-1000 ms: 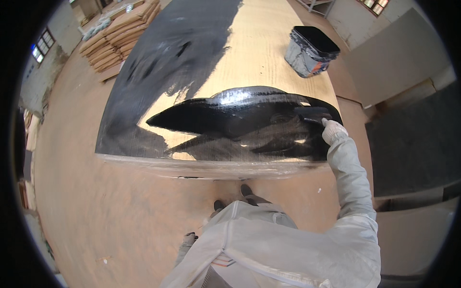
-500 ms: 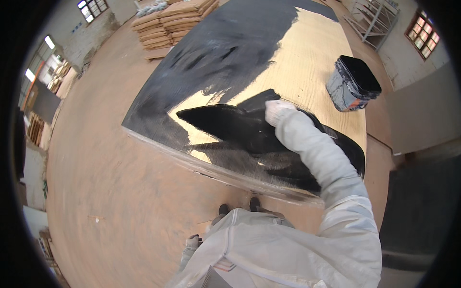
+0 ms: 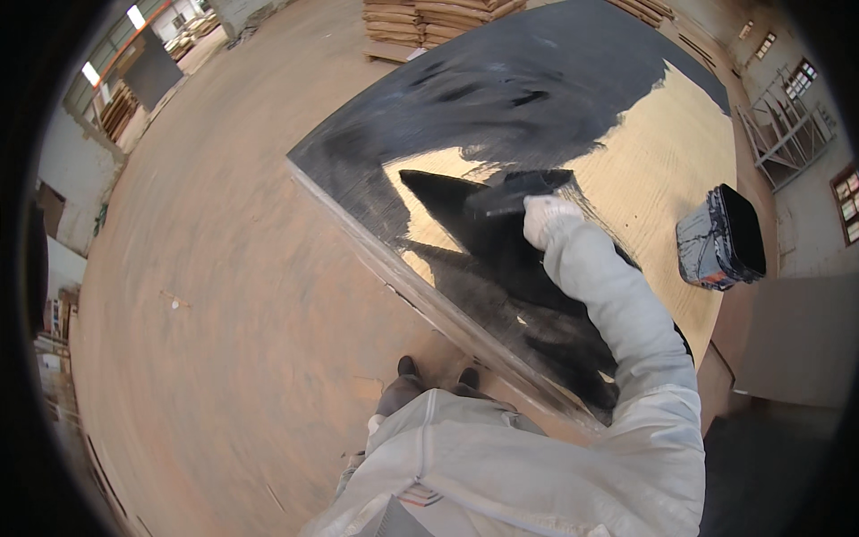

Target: The person applies black paint to a large wooden board using a brush. They repeatedly dip the brush into a paint bucket and spread the paint across the surface in broad strokes, gradually covering more of the board.

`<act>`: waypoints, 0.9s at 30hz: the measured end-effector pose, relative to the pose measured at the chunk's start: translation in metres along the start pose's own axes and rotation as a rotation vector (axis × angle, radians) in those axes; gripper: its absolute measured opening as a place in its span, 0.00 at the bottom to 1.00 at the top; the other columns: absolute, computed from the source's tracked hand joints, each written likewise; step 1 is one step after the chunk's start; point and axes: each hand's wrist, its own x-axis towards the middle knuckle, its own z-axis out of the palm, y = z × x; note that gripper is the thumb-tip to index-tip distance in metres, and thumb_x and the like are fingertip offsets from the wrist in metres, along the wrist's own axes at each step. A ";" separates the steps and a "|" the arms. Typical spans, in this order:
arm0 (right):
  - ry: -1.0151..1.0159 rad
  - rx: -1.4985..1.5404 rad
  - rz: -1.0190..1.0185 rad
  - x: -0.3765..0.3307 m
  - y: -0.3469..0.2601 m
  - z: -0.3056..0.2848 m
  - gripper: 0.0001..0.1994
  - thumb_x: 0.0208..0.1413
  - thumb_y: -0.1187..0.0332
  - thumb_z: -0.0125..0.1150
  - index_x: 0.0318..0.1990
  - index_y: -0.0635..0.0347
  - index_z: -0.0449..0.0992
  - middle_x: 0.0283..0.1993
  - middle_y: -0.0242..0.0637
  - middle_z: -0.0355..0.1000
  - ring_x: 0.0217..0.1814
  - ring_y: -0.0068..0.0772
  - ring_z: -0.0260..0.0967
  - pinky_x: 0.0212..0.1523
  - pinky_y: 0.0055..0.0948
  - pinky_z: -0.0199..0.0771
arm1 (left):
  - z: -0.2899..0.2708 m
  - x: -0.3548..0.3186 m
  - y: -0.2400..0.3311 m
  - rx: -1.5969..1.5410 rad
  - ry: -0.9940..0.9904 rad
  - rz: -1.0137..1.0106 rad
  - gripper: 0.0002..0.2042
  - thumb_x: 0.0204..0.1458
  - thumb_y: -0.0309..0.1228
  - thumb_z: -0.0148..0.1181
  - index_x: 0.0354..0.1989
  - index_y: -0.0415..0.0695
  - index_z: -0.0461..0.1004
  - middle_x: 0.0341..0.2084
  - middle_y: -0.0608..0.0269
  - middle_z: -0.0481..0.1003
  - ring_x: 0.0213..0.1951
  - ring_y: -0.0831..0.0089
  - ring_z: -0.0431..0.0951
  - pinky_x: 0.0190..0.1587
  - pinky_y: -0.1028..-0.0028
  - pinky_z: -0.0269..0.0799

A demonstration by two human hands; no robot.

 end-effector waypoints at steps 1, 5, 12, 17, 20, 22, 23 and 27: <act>-0.012 -0.052 -0.062 0.022 0.001 -0.001 0.19 0.67 0.71 0.51 0.60 0.54 0.83 0.64 0.43 0.80 0.68 0.45 0.78 0.64 0.42 0.80 | -0.003 0.003 -0.003 0.039 -0.007 0.040 0.13 0.63 0.29 0.60 0.50 0.38 0.86 0.33 0.49 0.85 0.33 0.61 0.87 0.31 0.61 0.81; 0.046 0.150 -0.002 0.067 -0.039 -0.034 0.19 0.66 0.72 0.51 0.59 0.55 0.83 0.65 0.46 0.79 0.68 0.47 0.77 0.65 0.43 0.79 | -0.006 0.013 0.004 0.084 0.007 0.105 0.13 0.63 0.28 0.60 0.50 0.38 0.85 0.33 0.50 0.85 0.32 0.61 0.87 0.30 0.61 0.81; -0.057 -0.073 -0.331 0.018 -0.055 -0.039 0.23 0.73 0.66 0.48 0.72 0.41 0.73 0.64 0.48 0.79 0.66 0.52 0.77 0.66 0.45 0.76 | -0.022 0.039 0.054 -0.466 0.132 -0.205 0.17 0.65 0.27 0.58 0.61 0.39 0.78 0.37 0.52 0.83 0.28 0.60 0.85 0.26 0.61 0.83; -0.015 0.018 -0.167 0.070 -0.048 -0.057 0.25 0.72 0.67 0.50 0.74 0.39 0.72 0.68 0.45 0.77 0.68 0.50 0.76 0.67 0.42 0.75 | -0.016 0.036 0.067 -0.408 0.113 -0.298 0.18 0.65 0.27 0.57 0.63 0.39 0.77 0.36 0.53 0.83 0.27 0.60 0.84 0.26 0.61 0.82; -0.033 0.088 -0.170 0.094 -0.065 -0.070 0.27 0.69 0.70 0.52 0.74 0.37 0.72 0.67 0.46 0.77 0.68 0.51 0.76 0.66 0.42 0.77 | -0.016 0.034 0.055 -0.165 -0.014 -0.153 0.17 0.64 0.26 0.58 0.60 0.39 0.79 0.36 0.52 0.83 0.28 0.58 0.85 0.27 0.59 0.81; -0.082 -0.004 -0.279 0.072 -0.092 -0.079 0.26 0.69 0.69 0.53 0.73 0.34 0.73 0.65 0.48 0.78 0.68 0.51 0.76 0.66 0.43 0.77 | -0.015 0.024 0.038 -0.228 0.023 -0.206 0.16 0.63 0.26 0.58 0.58 0.39 0.80 0.37 0.50 0.84 0.29 0.57 0.85 0.27 0.58 0.81; -0.060 -0.080 -0.374 0.066 -0.080 -0.074 0.25 0.70 0.67 0.54 0.72 0.31 0.74 0.64 0.48 0.79 0.67 0.51 0.76 0.66 0.42 0.76 | -0.012 0.027 0.038 -0.331 0.055 -0.262 0.16 0.62 0.26 0.58 0.58 0.39 0.80 0.37 0.50 0.84 0.29 0.57 0.85 0.28 0.58 0.81; -0.128 -0.074 -0.293 0.070 -0.050 -0.086 0.26 0.67 0.66 0.59 0.70 0.27 0.76 0.66 0.44 0.78 0.68 0.49 0.76 0.69 0.38 0.74 | -0.006 0.031 0.038 -0.546 0.140 -0.304 0.17 0.62 0.26 0.59 0.58 0.38 0.80 0.38 0.48 0.84 0.29 0.55 0.85 0.26 0.57 0.82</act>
